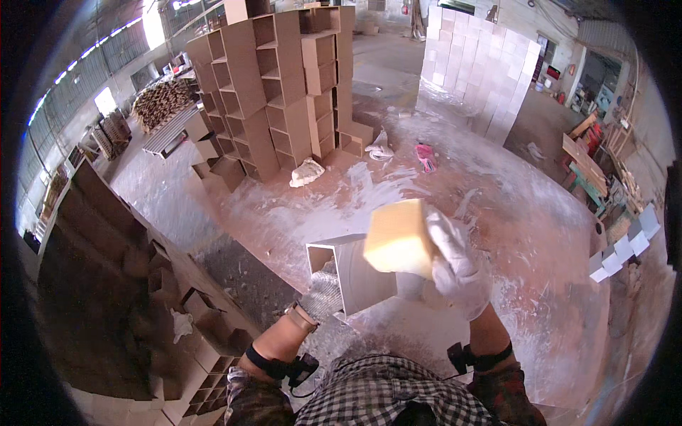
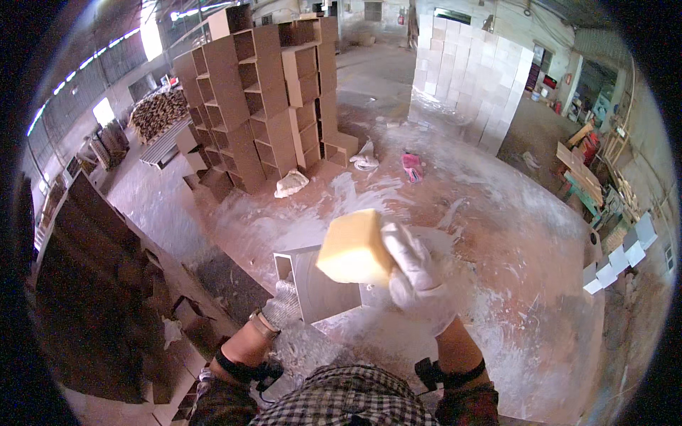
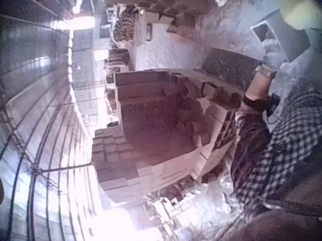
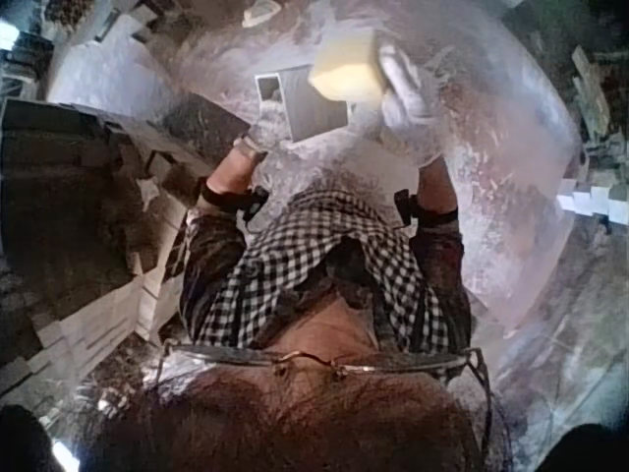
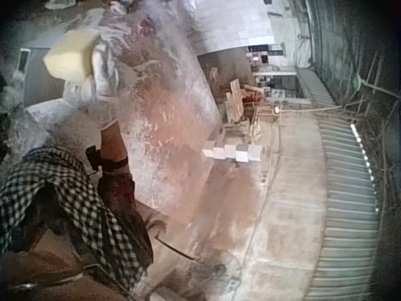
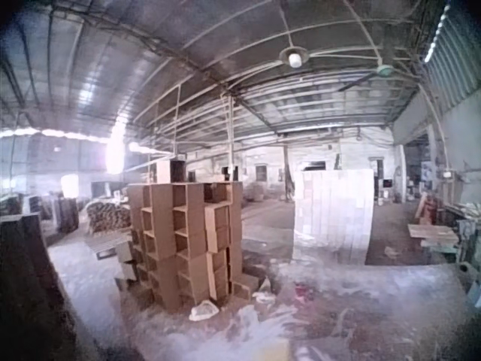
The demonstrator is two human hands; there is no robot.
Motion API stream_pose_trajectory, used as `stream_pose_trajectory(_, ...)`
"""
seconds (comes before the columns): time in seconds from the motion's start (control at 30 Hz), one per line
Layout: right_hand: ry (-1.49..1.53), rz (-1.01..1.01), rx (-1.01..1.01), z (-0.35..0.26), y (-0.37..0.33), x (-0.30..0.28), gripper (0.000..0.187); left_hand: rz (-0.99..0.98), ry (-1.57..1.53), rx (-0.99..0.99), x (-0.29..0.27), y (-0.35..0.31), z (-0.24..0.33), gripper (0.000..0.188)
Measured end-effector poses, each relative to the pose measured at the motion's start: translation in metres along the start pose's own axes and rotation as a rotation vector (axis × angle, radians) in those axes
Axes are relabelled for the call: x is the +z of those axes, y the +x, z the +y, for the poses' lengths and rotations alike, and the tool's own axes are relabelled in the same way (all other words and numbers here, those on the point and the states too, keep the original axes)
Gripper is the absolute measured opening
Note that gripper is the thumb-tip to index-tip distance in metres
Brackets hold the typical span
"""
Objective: The person cleans small wooden blocks by wiping them with a white cloth and a yellow sponge. The person repeatedly picks up blocks, wipes all sides, and places them on a stack. The person also wipes the work table with a pink cloth.
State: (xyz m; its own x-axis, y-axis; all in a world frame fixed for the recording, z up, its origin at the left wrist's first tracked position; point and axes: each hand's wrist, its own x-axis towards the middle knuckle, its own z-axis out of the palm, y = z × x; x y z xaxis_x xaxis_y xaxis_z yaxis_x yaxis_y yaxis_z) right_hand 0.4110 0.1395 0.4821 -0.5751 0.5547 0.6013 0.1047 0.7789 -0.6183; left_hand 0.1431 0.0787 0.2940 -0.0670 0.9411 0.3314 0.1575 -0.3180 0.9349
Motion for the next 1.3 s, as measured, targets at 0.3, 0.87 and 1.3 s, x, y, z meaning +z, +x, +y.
stream_pose_trajectory(0.3, -0.137, 0.003, 0.233, -0.031, 0.016, 0.045, 0.105, -0.113, 0.715, 0.171, -0.001, 0.008, 0.096, 0.05)
stream_pose_trajectory(0.87, -0.833, 0.104, -0.352, -0.053, 0.006, 0.07, 0.062, -0.344, 0.479, 0.204, -0.029, 0.024, 0.056, 0.046)
stream_pose_trajectory(1.3, -0.589, 0.295, -0.256, -0.069, 0.033, 0.06, 0.061, -0.395, -0.055, -0.067, -0.071, 0.034, 0.042, 0.051)
